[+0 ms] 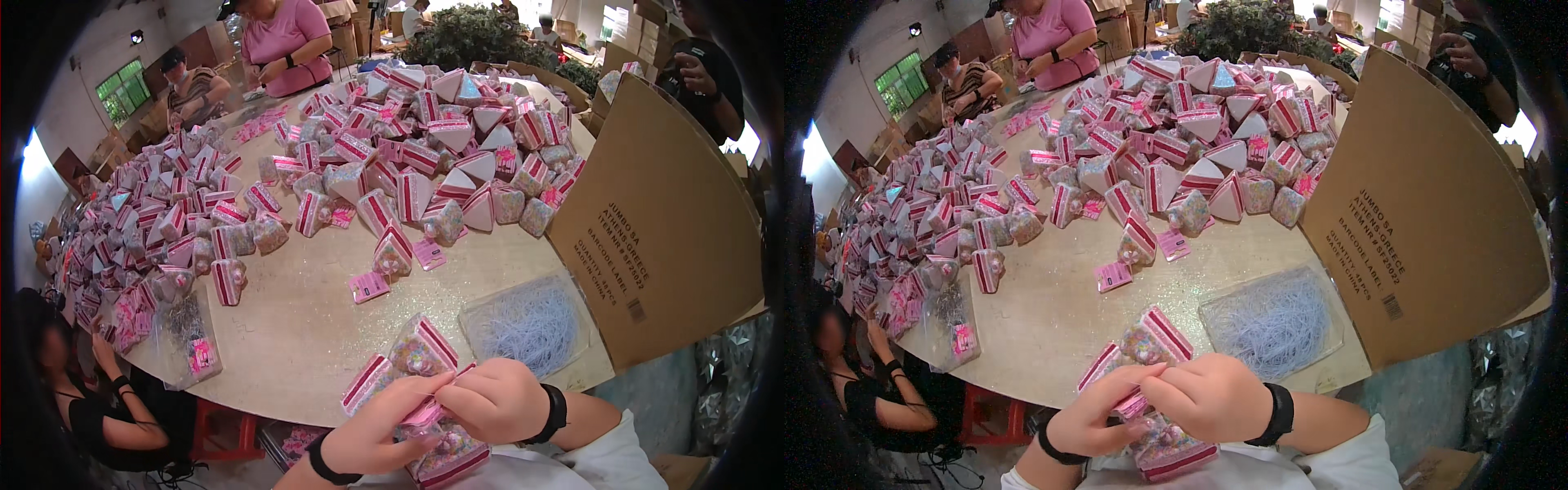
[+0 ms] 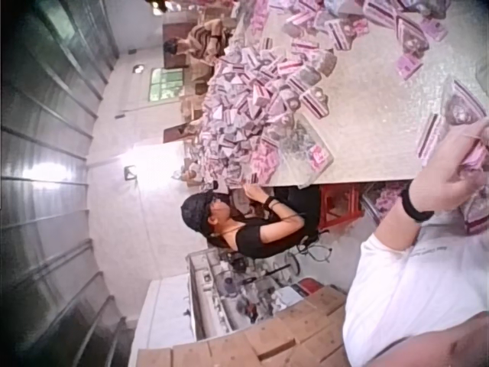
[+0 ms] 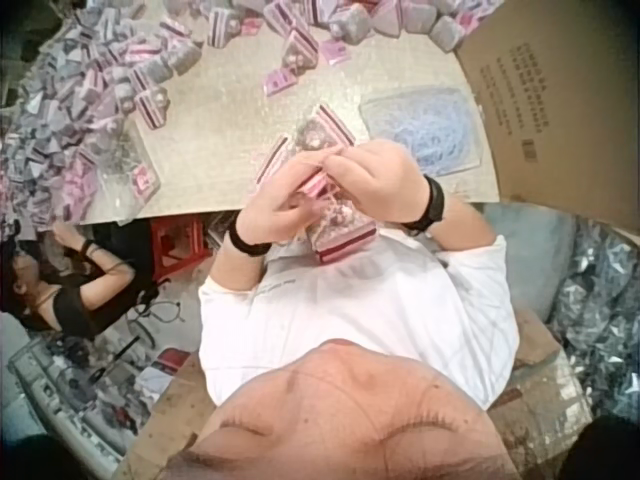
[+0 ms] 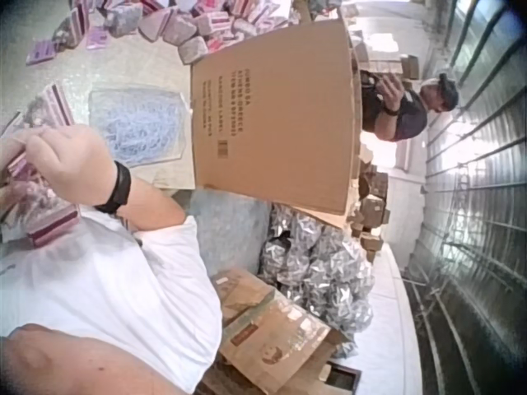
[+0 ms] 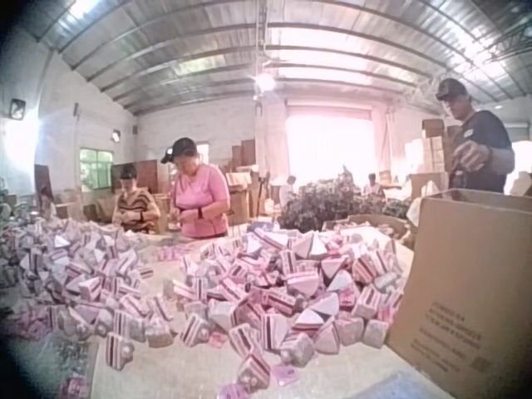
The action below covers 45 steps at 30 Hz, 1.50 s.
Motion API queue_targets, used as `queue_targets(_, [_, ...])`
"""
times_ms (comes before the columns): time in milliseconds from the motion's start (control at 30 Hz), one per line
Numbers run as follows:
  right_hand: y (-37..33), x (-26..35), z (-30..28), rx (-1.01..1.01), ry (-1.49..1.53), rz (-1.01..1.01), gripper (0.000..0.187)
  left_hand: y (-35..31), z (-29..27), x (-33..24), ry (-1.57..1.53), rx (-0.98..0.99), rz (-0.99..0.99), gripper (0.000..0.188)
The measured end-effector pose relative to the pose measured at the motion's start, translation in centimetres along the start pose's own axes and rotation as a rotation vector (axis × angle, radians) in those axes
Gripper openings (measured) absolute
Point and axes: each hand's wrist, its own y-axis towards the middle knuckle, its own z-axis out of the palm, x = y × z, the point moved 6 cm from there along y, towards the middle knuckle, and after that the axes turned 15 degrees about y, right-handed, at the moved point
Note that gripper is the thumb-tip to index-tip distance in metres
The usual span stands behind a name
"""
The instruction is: Packing small triangular-shaped items into plastic bags and organizing them on a table in a manufacturing facility.
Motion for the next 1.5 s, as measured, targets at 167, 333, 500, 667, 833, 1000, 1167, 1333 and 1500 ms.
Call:
queue_targets(167, [0.0,-0.1,0.2,-0.024,-0.080,-0.056,0.031,-0.5,-0.3,1.2,-0.263,0.003,0.035,0.046])
queue_targets(333, [0.4,-0.3,0.4,-0.012,-0.111,-0.057,0.028,-0.6,-1.0,1.2,-0.370,-0.084,-0.106,0.035])
queue_targets(500, [0.6,-0.2,0.4,0.054,-0.142,-0.068,0.027,-1.4,-1.0,2.5,-0.581,-0.129,-0.204,0.025])
queue_targets(667, [0.9,0.0,0.6,0.075,-0.121,-0.110,0.028,-1.6,-1.4,3.1,-0.616,-0.130,-0.255,0.024])
queue_targets(833, [0.6,0.3,0.8,0.118,-0.138,-0.141,0.026,-1.8,-1.4,3.4,-0.594,-0.066,-0.269,0.022])
queue_targets(1000, [0.3,0.1,1.3,0.133,-0.125,-0.191,0.027,-1.8,-2.7,3.1,-0.182,-0.095,-0.140,0.024])
queue_targets(1167, [0.2,0.3,1.5,0.151,-0.122,-0.209,0.034,-1.7,-3.4,2.2,0.056,-0.067,-0.077,0.011])
queue_targets(1333, [0.7,0.2,1.7,0.165,-0.126,-0.174,0.031,-2.6,-3.8,1.7,-0.407,-0.261,0.038,0.006])
queue_targets(1500, [2.2,-1.1,2.0,0.189,-0.088,-0.075,0.028,-1.6,-3.3,-0.3,-0.867,-0.196,0.153,0.011])
